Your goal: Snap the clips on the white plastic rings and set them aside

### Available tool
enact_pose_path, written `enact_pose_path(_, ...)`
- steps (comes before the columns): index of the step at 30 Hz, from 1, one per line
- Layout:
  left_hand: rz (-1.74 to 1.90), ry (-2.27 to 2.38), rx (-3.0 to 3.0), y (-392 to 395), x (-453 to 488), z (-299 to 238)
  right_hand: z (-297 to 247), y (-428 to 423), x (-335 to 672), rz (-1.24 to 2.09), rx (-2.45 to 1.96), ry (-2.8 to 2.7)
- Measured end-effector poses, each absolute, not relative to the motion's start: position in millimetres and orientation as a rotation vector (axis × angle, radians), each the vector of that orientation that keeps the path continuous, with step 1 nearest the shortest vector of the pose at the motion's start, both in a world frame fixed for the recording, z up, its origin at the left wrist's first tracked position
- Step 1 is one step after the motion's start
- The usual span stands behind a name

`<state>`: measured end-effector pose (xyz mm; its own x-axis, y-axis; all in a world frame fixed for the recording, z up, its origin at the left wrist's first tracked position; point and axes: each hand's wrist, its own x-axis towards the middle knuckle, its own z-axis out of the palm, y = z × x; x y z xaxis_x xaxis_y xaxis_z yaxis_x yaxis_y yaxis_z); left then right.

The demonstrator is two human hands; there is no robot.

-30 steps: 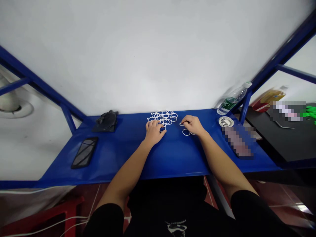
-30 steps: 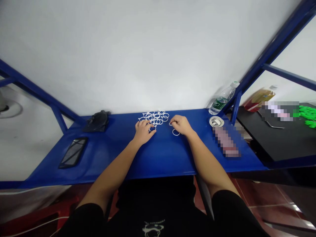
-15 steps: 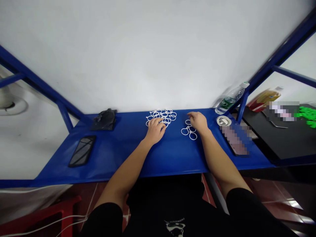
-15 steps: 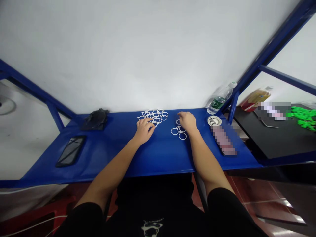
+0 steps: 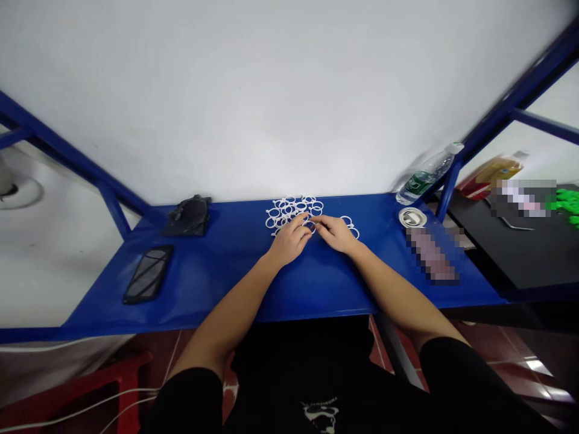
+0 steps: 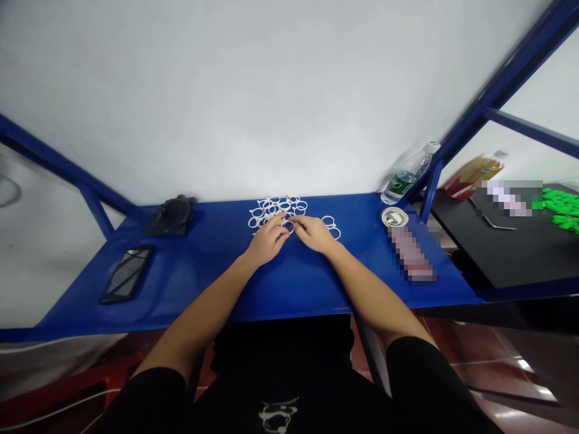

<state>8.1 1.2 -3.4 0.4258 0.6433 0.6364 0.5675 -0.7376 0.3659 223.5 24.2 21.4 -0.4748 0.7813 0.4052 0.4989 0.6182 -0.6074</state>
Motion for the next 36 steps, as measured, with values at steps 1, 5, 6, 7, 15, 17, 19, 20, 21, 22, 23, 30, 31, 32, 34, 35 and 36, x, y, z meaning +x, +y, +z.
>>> enact_pose_path(1, 1.207, 1.067, 2.583, 1, 9, -4, 21, 24, 223, 0.58, -0.987, -2.132)
enact_pose_path(5, 1.151, 1.071, 2.568, 1, 10, -8, 19, 23, 218, 0.601, -0.947, -2.075)
enact_pose_path(6, 1.127, 1.098, 2.56, 2, 9, -8, 19, 23, 218, 0.594, -0.93, -2.087)
enact_pose_path(7, 1.102, 1.122, 2.555, 2, 9, -8, 19, 23, 218, 0.594, -0.912, -2.104)
enact_pose_path(15, 1.001, 1.143, 2.526, 3, 4, -5, 19, 27, 223, 0.662, -0.821, -2.175)
enact_pose_path(17, 1.003, 1.126, 2.53, 3, 4, -5, 18, 27, 223, 0.658, -0.81, -2.156)
enact_pose_path(19, 0.998, 1.095, 2.554, 1, 5, -4, 19, 26, 224, 0.657, -0.794, -2.124)
enact_pose_path(20, 1.001, 1.078, 2.57, 0, 6, -3, 20, 26, 224, 0.653, -0.79, -2.1)
enact_pose_path(21, 1.01, 1.059, 2.586, -1, 7, -2, 21, 25, 224, 0.645, -0.791, -2.072)
enact_pose_path(22, 1.028, 1.041, 2.599, -2, 7, -1, 23, 25, 225, 0.631, -0.798, -2.045)
enact_pose_path(23, 1.056, 1.032, 2.604, -2, 7, 0, 24, 25, 227, 0.612, -0.813, -2.022)
enact_pose_path(30, 1.137, 1.406, 2.477, 11, -17, 6, 24, 44, 257, 0.387, -1.108, -1.9)
enact_pose_path(31, 1.071, 1.486, 2.463, 14, -23, 7, 24, 49, 264, 0.335, -1.165, -1.901)
enact_pose_path(32, 1.014, 1.572, 2.446, 16, -29, 7, 23, 54, 272, 0.277, -1.219, -1.898)
enact_pose_path(34, 0.893, 1.742, 2.389, 19, -37, 10, 21, 64, 289, 0.143, -1.352, -1.864)
enact_pose_path(35, 0.824, 1.807, 2.353, 20, -40, 12, 20, 68, 296, 0.089, -1.421, -1.859)
enact_pose_path(36, 0.754, 1.854, 2.319, 19, -42, 13, 20, 71, 303, 0.05, -1.481, -1.865)
